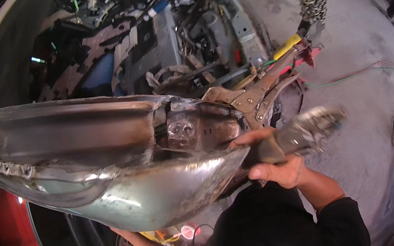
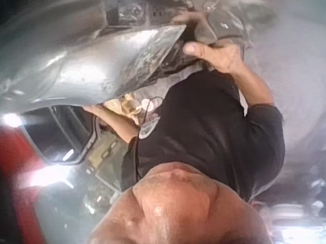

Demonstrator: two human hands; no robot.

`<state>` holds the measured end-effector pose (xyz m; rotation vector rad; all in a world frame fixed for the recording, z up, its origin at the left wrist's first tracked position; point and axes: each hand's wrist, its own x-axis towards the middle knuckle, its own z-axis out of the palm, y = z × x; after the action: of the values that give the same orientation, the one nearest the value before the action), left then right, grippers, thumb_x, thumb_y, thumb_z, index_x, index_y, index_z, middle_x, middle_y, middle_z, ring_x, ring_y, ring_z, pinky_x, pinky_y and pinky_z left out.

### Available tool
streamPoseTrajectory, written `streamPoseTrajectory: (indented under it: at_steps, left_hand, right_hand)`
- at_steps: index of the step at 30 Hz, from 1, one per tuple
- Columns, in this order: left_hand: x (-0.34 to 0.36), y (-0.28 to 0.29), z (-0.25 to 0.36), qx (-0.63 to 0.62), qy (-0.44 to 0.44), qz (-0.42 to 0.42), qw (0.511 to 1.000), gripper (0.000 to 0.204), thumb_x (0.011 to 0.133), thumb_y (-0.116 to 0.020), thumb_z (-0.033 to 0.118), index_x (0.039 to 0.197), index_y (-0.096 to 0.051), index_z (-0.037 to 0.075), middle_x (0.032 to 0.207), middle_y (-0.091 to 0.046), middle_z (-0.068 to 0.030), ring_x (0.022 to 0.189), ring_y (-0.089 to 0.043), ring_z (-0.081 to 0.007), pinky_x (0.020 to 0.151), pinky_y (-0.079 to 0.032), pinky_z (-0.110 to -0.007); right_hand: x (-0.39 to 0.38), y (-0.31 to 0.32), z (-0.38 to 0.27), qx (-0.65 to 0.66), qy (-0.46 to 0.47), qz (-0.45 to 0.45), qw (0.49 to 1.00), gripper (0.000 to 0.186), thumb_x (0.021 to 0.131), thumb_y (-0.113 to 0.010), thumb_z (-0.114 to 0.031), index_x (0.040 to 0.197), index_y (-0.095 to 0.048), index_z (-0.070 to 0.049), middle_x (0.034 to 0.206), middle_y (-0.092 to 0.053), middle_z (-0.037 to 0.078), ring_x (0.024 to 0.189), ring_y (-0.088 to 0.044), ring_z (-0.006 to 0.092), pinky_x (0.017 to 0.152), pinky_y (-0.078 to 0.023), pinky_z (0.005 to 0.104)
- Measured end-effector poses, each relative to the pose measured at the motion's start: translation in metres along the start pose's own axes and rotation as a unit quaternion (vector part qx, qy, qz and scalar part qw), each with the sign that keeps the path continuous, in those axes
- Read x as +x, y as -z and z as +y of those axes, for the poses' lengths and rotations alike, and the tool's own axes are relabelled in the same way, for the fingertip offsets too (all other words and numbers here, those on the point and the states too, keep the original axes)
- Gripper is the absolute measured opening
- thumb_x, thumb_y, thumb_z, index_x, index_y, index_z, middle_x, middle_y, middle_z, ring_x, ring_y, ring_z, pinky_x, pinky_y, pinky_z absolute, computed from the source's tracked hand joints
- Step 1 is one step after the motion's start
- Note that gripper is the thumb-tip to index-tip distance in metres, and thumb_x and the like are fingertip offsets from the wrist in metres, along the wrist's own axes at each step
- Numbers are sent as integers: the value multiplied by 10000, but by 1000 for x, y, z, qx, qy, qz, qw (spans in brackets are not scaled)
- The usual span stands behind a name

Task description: The person uses locking pliers to pull and align the rear quarter panel of a silver car. They repeatedly clamp the pliers along the panel's edge and apply force to adjust the metal, then release and reposition the tool to continue shaping the panel.

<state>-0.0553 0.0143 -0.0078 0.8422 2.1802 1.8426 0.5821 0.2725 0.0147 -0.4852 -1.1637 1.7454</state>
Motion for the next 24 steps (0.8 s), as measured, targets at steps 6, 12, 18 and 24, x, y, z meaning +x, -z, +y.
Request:
streamPoseTrajectory:
  at_steps: [6,12,18,24]
  left_hand:
    - [-40,-16,13,-106,135,114,979,449,1073,-538,246,1450,-546,2,1428,-605,-149,1242,-614,-319,1079,-511,-484]
    - [-67,-32,19,-118,185,186,958,462,1070,-540,265,1452,-546,5,1430,-606,-149,1247,-611,-323,1084,-505,-489]
    - [-84,-31,28,-92,206,216,950,475,1068,-542,285,1454,-547,8,1432,-606,-149,1252,-609,-327,1090,-499,-494]
    - [-93,-32,36,-73,217,227,947,488,1066,-545,305,1456,-547,11,1434,-607,-149,1256,-606,-331,1095,-492,-500]
  right_hand:
    - [20,24,11,35,64,-41,997,518,896,-810,-212,1315,-639,41,1169,-709,221,932,-737,277,855,-576,373]
    - [35,23,38,83,155,-105,979,611,827,-858,-136,1360,-601,17,1234,-679,334,926,-755,326,852,-608,437]
    - [51,13,20,204,94,-144,964,547,805,-878,-29,1292,-654,78,1248,-697,299,1151,-717,401,915,-598,444]
    - [64,10,25,240,97,-177,949,530,789,-884,-17,1268,-671,64,1113,-739,248,1024,-739,360,847,-606,449]
